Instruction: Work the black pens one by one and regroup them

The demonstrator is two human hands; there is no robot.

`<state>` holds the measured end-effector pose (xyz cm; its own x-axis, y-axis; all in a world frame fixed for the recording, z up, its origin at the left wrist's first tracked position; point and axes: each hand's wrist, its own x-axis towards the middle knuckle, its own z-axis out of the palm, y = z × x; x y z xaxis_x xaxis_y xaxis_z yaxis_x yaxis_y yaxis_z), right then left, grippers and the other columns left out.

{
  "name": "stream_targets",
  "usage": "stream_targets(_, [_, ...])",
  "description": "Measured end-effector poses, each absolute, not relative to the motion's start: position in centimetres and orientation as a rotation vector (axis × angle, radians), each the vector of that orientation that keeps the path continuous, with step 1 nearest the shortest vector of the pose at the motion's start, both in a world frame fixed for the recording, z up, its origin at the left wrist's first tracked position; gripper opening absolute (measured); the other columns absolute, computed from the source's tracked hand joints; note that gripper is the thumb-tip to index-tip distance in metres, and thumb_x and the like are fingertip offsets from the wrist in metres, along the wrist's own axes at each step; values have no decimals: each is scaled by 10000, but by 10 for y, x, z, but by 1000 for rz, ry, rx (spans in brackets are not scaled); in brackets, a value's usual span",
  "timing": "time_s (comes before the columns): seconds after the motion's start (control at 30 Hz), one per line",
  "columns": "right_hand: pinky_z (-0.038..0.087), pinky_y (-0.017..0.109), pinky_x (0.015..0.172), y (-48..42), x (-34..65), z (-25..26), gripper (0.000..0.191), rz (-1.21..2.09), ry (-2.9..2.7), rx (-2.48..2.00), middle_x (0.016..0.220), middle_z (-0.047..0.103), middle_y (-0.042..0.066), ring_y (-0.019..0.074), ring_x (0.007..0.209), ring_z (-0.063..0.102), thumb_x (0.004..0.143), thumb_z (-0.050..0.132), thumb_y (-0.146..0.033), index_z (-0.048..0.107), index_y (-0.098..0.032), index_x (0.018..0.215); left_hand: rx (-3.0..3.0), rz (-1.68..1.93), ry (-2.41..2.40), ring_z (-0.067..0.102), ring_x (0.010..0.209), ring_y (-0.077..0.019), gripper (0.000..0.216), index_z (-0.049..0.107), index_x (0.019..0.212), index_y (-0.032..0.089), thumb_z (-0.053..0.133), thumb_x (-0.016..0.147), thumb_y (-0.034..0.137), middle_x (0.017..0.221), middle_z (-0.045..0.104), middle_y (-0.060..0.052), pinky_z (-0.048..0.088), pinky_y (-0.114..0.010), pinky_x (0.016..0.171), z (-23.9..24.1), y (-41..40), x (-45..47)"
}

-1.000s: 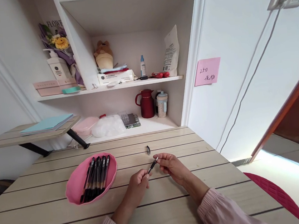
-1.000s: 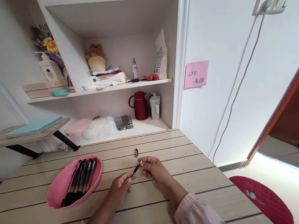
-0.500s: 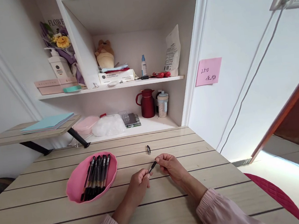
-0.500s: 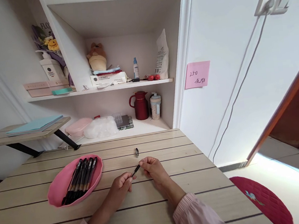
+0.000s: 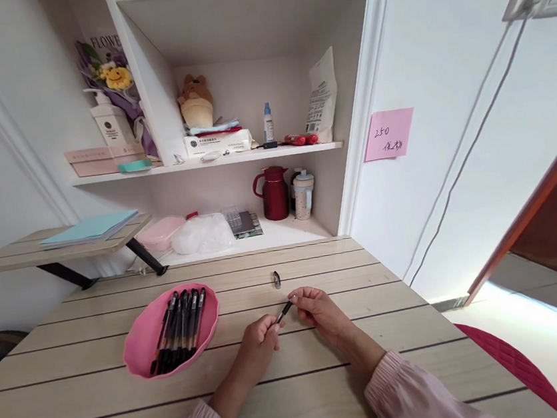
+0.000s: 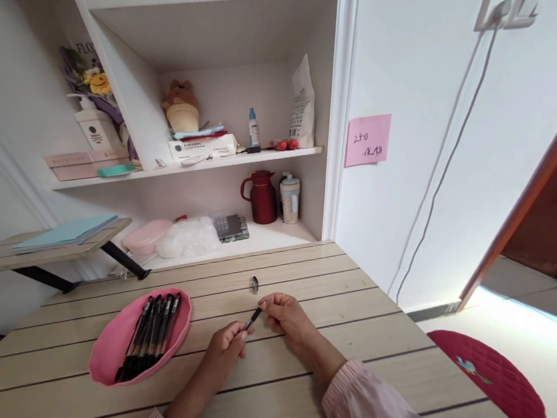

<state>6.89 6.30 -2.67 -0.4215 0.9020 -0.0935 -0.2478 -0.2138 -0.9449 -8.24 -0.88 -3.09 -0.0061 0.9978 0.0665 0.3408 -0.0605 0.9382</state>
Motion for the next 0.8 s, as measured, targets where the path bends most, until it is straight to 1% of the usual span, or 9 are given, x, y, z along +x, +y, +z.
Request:
stream_targets(0.1, [130, 183, 366, 63, 69, -27, 336, 1741, -1197, -905, 441, 433, -65, 30, 361, 303, 583, 681, -442, 517, -159, 657, 1514, 1069, 1447, 440, 529, -124, 265, 615, 797, 153, 429, 758, 338, 508, 466, 45, 325, -229, 562, -31, -8, -83])
stream_targets(0.17, [139, 178, 368, 63, 69, -28, 333, 1763, -1197, -885, 478, 459, -59, 32, 374, 333, 591, 675, -442, 537, -161, 703, 1516, 1063, 1451, 436, 533, -123, 265, 612, 800, 152, 424, 760, 335, 512, 465, 44, 323, -226, 559, -30, -8, -83])
stream_targets(0.23, [144, 178, 368, 63, 68, -28, 333, 1767, -1194, -873, 464, 441, -69, 33, 372, 330, 577, 689, -426, 547, -161, 721, 1511, 1060, 1452, 430, 528, -121, 264, 609, 800, 151, 425, 758, 335, 511, 462, 44, 318, -225, 552, -29, -9, -82])
stream_targets(0.3, [142, 180, 367, 63, 68, -28, 329, 1729, -1196, -917, 415, 396, -82, 30, 357, 303, 560, 701, -422, 523, -162, 653, 1500, 1056, 1447, 427, 524, -123, 263, 607, 792, 152, 430, 752, 342, 505, 463, 44, 315, -225, 548, -27, -9, -82])
stream_targets(0.37, [144, 180, 365, 63, 68, -27, 340, 1705, -1193, -948, 431, 419, -72, 31, 359, 315, 571, 687, -446, 508, -162, 624, 1484, 1059, 1443, 430, 523, -126, 263, 606, 786, 153, 434, 746, 348, 502, 464, 43, 316, -228, 551, -26, -10, -81])
stream_targets(0.5, [146, 181, 365, 63, 69, -27, 333, 1748, -1199, -885, 471, 447, -65, 33, 363, 328, 584, 680, -437, 563, -159, 726, 1475, 1061, 1446, 427, 522, -123, 267, 607, 795, 153, 434, 742, 349, 508, 460, 45, 315, -229, 551, -26, -10, -81])
stream_targets(0.6, [154, 184, 364, 64, 69, -28, 322, 1693, -1229, -945, 415, 403, -76, 32, 353, 306, 564, 697, -424, 529, -157, 628, 1492, 1050, 1452, 417, 517, -119, 273, 610, 798, 151, 431, 746, 351, 506, 460, 45, 309, -226, 544, -28, -9, -82])
stream_targets(0.67, [158, 185, 363, 65, 69, -28, 335, 1665, -1243, -977, 421, 420, -68, 35, 353, 318, 585, 671, -455, 514, -160, 602, 1497, 1052, 1450, 422, 520, -121, 278, 611, 804, 149, 433, 747, 356, 509, 463, 45, 310, -226, 544, -30, -8, -83])
stream_targets(0.8, [147, 185, 360, 66, 70, -29, 320, 1720, -1241, -910, 508, 487, -51, 27, 358, 323, 592, 667, -439, 560, -157, 697, 1496, 1043, 1453, 434, 522, -125, 282, 614, 824, 149, 435, 749, 353, 512, 466, 45, 311, -228, 548, -31, -8, -83])
